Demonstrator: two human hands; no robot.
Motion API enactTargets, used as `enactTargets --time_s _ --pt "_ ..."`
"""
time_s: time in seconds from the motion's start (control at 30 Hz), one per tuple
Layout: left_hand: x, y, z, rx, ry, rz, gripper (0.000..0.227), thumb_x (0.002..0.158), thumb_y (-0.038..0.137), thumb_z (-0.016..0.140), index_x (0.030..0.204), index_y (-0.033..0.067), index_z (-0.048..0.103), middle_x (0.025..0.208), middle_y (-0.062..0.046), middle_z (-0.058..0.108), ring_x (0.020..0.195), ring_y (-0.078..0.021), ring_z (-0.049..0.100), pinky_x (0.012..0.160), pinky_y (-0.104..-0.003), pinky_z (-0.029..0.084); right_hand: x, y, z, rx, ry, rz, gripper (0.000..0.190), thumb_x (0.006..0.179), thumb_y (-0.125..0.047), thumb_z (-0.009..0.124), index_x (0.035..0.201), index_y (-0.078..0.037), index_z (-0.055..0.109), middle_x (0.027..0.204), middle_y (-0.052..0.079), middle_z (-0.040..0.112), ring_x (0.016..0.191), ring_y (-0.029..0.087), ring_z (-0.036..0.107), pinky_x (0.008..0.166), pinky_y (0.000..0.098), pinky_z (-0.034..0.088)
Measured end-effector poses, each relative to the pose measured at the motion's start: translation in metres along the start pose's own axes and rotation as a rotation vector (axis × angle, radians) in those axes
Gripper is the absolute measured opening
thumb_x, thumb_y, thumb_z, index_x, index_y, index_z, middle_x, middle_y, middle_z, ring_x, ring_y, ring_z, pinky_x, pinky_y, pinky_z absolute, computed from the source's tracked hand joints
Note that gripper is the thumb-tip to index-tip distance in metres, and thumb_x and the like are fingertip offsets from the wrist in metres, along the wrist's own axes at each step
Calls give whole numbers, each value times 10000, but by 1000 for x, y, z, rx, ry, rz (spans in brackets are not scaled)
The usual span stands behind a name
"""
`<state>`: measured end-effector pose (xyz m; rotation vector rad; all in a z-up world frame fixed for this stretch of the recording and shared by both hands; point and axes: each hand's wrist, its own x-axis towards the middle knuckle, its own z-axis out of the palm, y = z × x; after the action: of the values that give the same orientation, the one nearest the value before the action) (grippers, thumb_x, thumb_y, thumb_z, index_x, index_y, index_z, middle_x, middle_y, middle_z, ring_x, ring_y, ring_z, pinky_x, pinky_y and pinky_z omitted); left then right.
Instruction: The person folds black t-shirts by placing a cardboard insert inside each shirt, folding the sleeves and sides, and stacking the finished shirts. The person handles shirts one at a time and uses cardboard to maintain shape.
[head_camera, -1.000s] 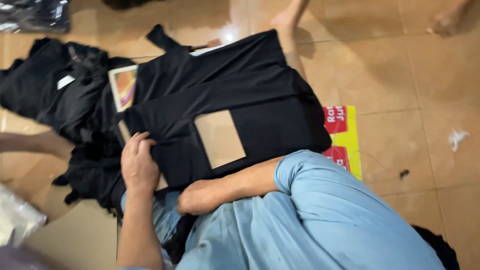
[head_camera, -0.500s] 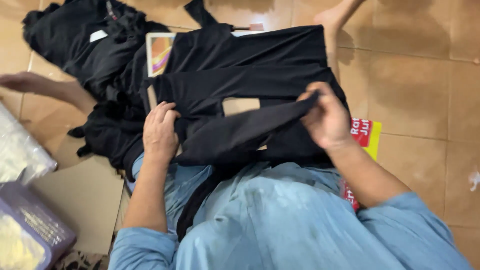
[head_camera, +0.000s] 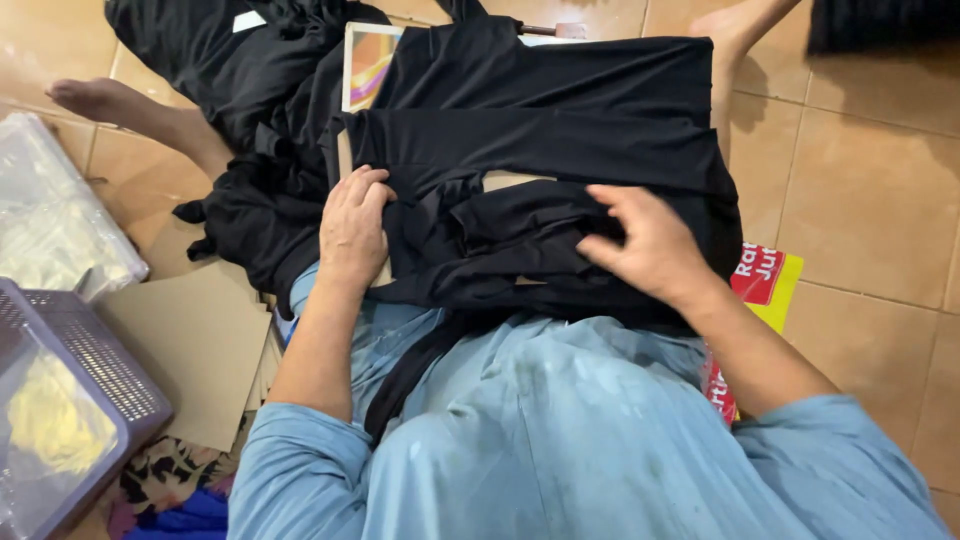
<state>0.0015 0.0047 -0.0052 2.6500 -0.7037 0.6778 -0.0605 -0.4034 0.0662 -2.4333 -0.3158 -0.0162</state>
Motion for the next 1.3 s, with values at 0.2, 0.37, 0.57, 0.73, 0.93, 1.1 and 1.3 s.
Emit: enactTargets --time_s 0.2,0.37,0.57,0.73,0.93,1.1,1.3 --pt "2 0 0 -10 38 10 174 976 64 465 985 174 599 1240 -25 664 1270 -245 622 1055 -374 466 -1 20 16 -30 -109 -141 123 950 -281 724 1056 -220 740 815 -30 690 829 180 697 794 319 556" --pt "-2 -3 4 -23 42 -3 176 987 62 460 984 177 593 1230 -25 657 1256 -250 620 1051 -374 461 -31 -46 -38 299 -819 -17 112 841 -230 730 896 -153 791 773 118 779 786 299 745 737 436 580" --pt "2 0 2 -10 70 5 193 979 44 459 974 176 599 1209 -32 659 1241 -247 625 1049 -372 457 -8 -50 -39 -388 -708 -47 249 861 -418 663 1007 -234 748 941 71 765 1006 307 720 865 456 577" --pt "0 -2 2 9 111 11 199 1015 64 446 951 174 599 1198 -31 659 1243 -240 627 1035 -365 470 21 -55 25 -241 -344 -306 348 942 -414 641 1191 -180 708 1073 62 743 1098 265 694 949 392 538" --pt "2 3 0 -11 72 11 189 1022 42 449 962 159 584 1184 -41 655 1236 -236 623 1032 -355 467 14 -54 61 -318 -386 -423 196 908 -419 692 957 -234 651 851 -28 658 902 214 685 773 358 561" --pt "-2 -1 7 4 60 -12 172 1030 63 437 978 163 567 1216 -25 638 1264 -229 596 1053 -361 447 -13 -114 27 63 -941 -355 126 920 -342 664 879 -224 646 836 -3 714 938 256 711 770 384 572" --pt "4 2 -8 -34 -15 -4 165 1003 73 456 1036 171 585 1285 -39 636 1324 -230 577 1079 -371 434 20 -70 83 -10 -577 -158 425 948 -420 665 1341 -279 583 1026 43 735 1016 249 725 832 405 587"
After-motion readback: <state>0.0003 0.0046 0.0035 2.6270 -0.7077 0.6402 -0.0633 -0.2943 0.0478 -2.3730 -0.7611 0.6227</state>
